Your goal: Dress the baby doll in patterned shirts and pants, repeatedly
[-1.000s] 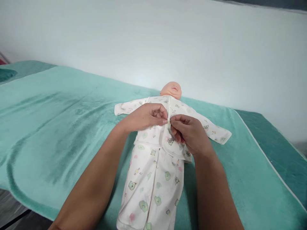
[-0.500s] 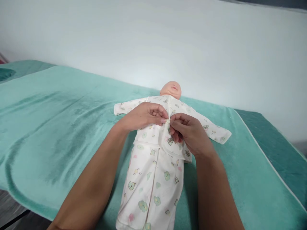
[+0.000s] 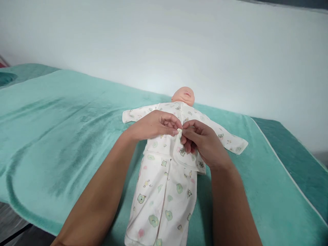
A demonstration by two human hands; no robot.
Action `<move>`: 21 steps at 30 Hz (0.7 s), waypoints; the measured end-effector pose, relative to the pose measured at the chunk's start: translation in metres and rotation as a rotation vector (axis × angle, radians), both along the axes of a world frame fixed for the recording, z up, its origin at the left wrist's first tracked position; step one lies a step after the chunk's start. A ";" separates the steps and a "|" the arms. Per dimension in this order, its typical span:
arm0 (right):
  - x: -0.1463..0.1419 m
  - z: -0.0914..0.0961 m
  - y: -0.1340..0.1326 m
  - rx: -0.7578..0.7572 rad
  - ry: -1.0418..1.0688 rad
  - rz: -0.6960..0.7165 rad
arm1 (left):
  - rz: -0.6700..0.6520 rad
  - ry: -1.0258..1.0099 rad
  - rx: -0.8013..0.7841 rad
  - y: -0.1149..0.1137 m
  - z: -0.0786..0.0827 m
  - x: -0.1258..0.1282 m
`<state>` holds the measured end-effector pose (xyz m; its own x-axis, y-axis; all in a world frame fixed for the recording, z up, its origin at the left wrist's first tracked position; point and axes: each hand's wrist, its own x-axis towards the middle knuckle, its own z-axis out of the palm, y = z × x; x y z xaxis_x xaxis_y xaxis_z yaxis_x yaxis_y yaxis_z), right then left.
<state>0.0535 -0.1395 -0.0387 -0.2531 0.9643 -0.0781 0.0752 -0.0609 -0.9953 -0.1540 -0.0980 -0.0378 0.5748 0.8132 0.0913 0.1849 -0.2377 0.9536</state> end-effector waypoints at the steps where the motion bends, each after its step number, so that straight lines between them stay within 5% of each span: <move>1: 0.001 0.000 0.000 -0.002 0.000 0.013 | 0.000 0.004 0.001 0.000 0.000 0.000; 21: 0.003 -0.002 0.001 -0.007 0.038 0.022 | 0.022 -0.026 0.011 0.000 -0.002 0.000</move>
<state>0.0563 -0.1382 -0.0410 -0.2767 0.9580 -0.0747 0.0384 -0.0666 -0.9970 -0.1539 -0.0976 -0.0398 0.5542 0.8244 0.1146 0.1654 -0.2440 0.9556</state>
